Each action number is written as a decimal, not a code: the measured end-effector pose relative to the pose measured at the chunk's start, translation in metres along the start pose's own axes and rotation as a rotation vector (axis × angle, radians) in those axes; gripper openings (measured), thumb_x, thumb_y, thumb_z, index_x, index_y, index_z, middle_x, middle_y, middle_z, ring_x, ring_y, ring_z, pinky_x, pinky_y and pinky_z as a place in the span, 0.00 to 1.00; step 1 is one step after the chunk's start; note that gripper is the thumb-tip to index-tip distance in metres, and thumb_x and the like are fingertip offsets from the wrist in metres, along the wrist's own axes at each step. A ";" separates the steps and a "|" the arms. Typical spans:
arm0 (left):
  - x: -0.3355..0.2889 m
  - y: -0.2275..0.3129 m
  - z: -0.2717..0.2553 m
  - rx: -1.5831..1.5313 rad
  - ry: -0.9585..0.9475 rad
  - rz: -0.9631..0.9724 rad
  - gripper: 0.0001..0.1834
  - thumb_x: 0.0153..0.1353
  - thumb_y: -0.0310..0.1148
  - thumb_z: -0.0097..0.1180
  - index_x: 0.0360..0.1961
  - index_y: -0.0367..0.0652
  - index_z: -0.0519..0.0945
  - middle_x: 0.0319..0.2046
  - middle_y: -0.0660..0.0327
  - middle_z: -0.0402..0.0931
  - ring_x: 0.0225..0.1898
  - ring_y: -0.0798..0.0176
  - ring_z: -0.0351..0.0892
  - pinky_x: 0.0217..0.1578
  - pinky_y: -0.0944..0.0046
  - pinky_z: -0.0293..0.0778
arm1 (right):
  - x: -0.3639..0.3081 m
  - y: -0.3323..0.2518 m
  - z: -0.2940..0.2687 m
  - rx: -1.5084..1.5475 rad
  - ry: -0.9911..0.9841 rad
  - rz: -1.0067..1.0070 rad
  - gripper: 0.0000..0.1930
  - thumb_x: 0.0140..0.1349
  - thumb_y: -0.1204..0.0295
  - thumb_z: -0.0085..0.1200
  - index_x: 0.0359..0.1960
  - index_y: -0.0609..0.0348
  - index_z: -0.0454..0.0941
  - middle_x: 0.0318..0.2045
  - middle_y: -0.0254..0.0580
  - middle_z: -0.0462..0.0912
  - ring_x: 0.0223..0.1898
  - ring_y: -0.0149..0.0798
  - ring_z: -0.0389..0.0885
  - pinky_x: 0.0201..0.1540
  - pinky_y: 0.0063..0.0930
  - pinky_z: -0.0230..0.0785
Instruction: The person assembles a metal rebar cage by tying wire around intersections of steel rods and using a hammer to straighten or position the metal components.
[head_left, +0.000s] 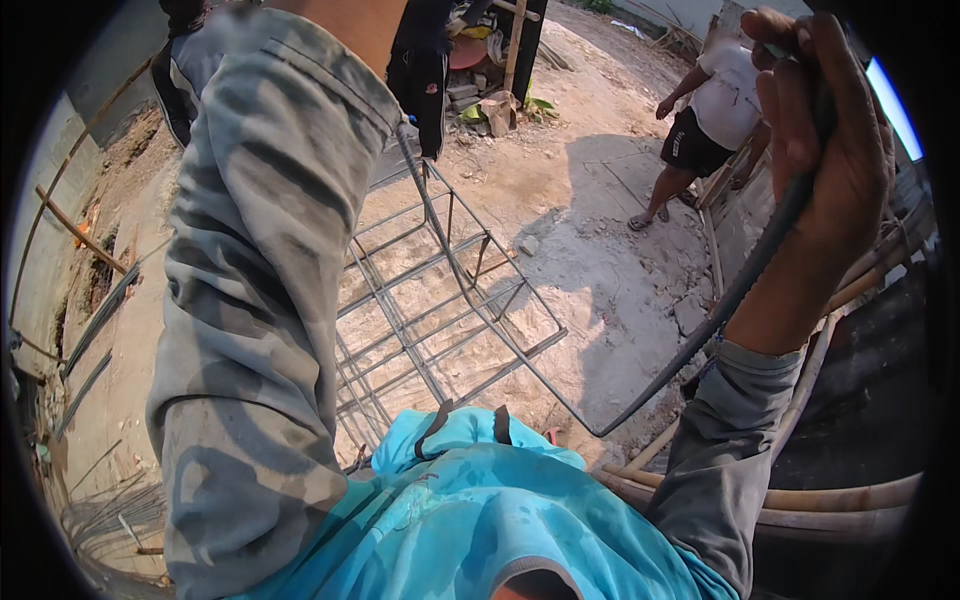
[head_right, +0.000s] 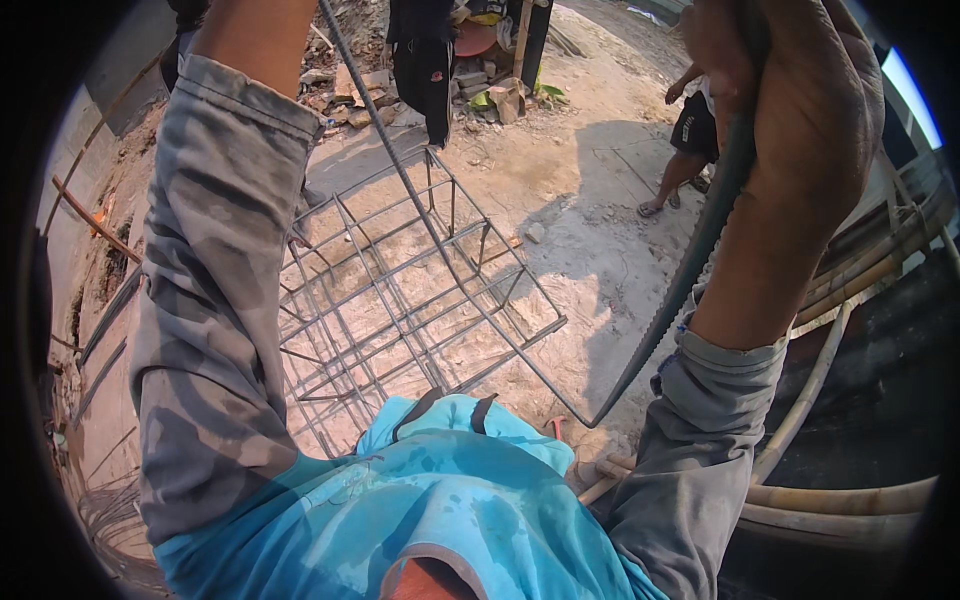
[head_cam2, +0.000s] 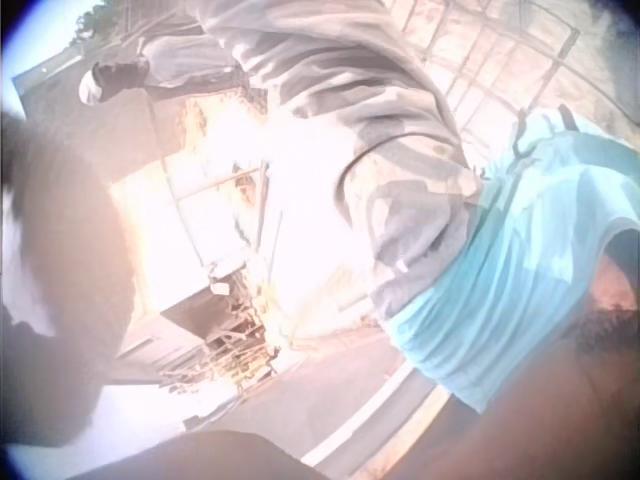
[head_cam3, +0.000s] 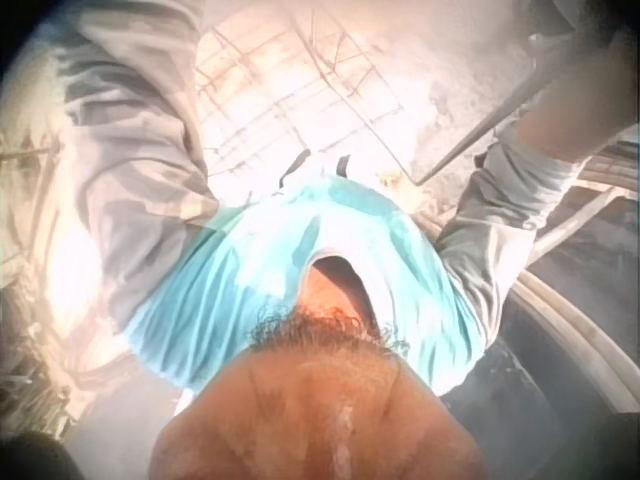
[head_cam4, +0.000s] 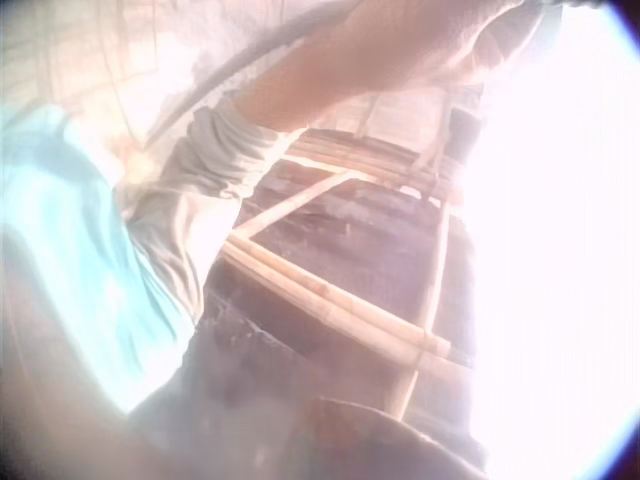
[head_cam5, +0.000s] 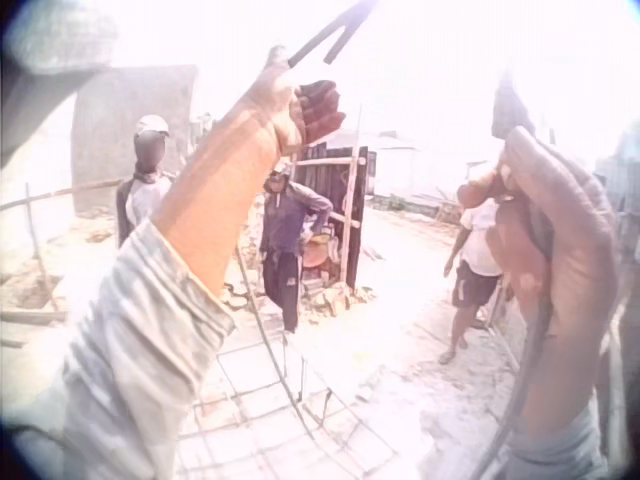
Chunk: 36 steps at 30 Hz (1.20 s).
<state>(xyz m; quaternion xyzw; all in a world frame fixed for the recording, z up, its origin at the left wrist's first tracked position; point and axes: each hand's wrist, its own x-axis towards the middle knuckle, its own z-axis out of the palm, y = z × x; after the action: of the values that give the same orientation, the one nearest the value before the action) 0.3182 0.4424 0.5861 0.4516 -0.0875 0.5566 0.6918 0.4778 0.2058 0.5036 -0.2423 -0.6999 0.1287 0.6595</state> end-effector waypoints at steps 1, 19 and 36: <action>-0.004 -0.003 -0.004 0.001 0.001 -0.002 0.31 0.74 0.56 0.35 0.42 0.36 0.76 0.27 0.58 0.76 0.26 0.65 0.80 0.26 0.63 0.82 | -0.006 -0.004 0.009 -0.004 0.050 0.044 0.16 0.76 0.69 0.44 0.48 0.75 0.77 0.38 0.62 0.85 0.11 0.19 0.58 0.19 0.16 0.53; -0.430 -0.152 -0.032 -0.354 0.311 -1.057 0.33 0.68 0.71 0.36 0.29 0.49 0.66 0.18 0.72 0.55 0.15 0.76 0.53 0.16 0.72 0.55 | -0.123 0.162 0.097 -0.138 0.348 0.775 0.19 0.68 0.59 0.57 0.35 0.68 0.79 0.24 0.37 0.82 0.14 0.25 0.73 0.17 0.21 0.64; -0.468 -0.163 -0.083 -0.527 0.524 -1.371 0.33 0.67 0.73 0.33 0.23 0.54 0.60 0.15 0.73 0.50 0.13 0.76 0.46 0.13 0.72 0.44 | -0.842 -0.057 0.173 -0.205 0.268 2.270 0.44 0.59 0.49 0.63 0.66 0.74 0.63 0.59 0.73 0.72 0.62 0.64 0.72 0.65 0.46 0.64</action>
<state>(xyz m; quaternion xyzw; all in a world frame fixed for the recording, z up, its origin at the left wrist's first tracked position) 0.2542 0.1833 0.1606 0.0794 0.2482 0.0540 0.9639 0.3087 -0.2474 -0.2097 -0.7981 -0.0093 0.5648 0.2095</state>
